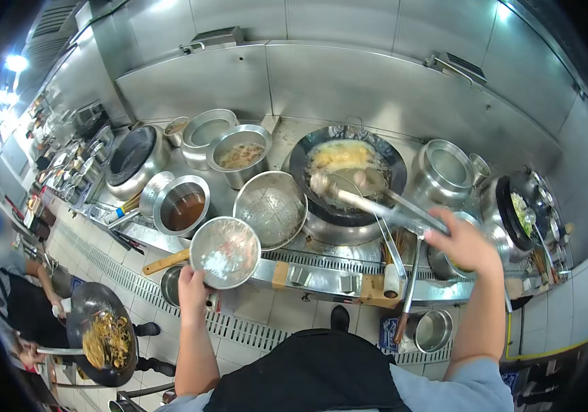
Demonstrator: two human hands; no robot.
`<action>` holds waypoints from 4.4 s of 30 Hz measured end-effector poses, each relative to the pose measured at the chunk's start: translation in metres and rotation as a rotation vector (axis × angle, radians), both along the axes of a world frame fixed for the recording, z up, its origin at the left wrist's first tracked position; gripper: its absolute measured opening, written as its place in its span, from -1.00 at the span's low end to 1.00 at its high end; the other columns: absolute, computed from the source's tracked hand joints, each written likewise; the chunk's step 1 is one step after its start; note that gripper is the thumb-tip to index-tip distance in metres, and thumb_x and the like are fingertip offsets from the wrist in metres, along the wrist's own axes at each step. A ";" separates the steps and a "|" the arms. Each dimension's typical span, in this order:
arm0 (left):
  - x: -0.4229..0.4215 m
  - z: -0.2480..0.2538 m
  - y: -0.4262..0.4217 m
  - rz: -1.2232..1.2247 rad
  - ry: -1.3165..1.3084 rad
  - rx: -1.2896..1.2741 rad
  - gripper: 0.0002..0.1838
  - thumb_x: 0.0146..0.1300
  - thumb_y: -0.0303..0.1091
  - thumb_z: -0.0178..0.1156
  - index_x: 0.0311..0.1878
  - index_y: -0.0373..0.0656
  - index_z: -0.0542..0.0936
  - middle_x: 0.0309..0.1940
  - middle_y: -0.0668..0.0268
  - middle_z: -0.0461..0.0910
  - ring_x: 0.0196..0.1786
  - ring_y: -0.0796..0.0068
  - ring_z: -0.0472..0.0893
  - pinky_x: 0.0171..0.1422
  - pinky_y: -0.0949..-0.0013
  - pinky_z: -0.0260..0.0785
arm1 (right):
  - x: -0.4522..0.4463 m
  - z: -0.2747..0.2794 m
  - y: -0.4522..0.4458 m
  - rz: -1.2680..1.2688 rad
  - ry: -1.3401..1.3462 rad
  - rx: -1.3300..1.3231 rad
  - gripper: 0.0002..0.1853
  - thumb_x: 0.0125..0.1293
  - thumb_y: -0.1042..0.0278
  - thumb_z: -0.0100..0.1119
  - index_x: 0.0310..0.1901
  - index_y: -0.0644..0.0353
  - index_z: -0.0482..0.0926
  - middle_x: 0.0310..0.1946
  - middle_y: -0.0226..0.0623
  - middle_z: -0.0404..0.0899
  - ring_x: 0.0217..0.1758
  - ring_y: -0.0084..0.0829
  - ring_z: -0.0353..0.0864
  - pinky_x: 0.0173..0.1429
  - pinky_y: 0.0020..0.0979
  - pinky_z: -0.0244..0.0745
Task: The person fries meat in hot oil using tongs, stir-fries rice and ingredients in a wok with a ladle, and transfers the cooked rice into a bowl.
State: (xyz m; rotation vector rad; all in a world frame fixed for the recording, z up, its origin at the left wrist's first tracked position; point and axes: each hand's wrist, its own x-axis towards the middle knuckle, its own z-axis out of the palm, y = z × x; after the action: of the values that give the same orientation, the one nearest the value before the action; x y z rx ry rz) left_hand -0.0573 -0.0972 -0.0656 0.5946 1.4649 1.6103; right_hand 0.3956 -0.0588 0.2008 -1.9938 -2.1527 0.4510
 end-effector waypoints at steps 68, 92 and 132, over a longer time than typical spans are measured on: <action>0.606 0.165 -0.532 -3.546 0.343 -0.310 -0.73 0.42 -0.18 0.04 -0.14 -0.23 0.45 -0.43 0.31 0.50 -0.37 0.50 0.60 -0.31 0.45 0.43 | -0.009 -0.188 -0.662 -1.615 1.192 0.179 -0.39 0.36 -0.05 0.09 0.30 0.18 0.37 0.15 -0.01 0.51 0.21 -0.17 0.50 0.26 -0.26 0.36; 0.956 0.118 -0.120 -1.971 0.804 0.248 -0.64 0.28 -0.09 0.20 -0.11 -0.23 0.57 -0.26 0.11 0.66 -0.20 0.29 0.65 -0.08 0.26 0.46 | 0.606 -0.196 -0.501 -1.244 1.092 -0.285 -0.55 0.34 0.22 0.17 0.16 0.34 0.47 -0.13 -0.20 0.62 -0.24 -0.43 0.65 -0.18 -0.41 0.56; 1.216 0.038 -0.374 0.008 0.626 -0.681 -0.73 0.24 -0.18 0.09 -0.17 -0.18 0.58 -0.25 0.07 0.64 -0.13 0.02 0.61 -0.02 0.06 0.44 | 1.073 -0.291 -0.099 0.599 0.230 -1.006 -0.67 0.32 0.14 0.16 -0.05 0.23 0.56 -0.28 -0.27 0.61 -0.26 -0.47 0.56 -0.11 -0.46 0.45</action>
State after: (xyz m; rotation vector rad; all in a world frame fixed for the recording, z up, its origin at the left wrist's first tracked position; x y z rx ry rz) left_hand 1.1582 -0.4716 -0.0276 0.7097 2.3227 0.8416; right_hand 1.4684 -0.1577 -0.0898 -1.3637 -2.5713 2.0580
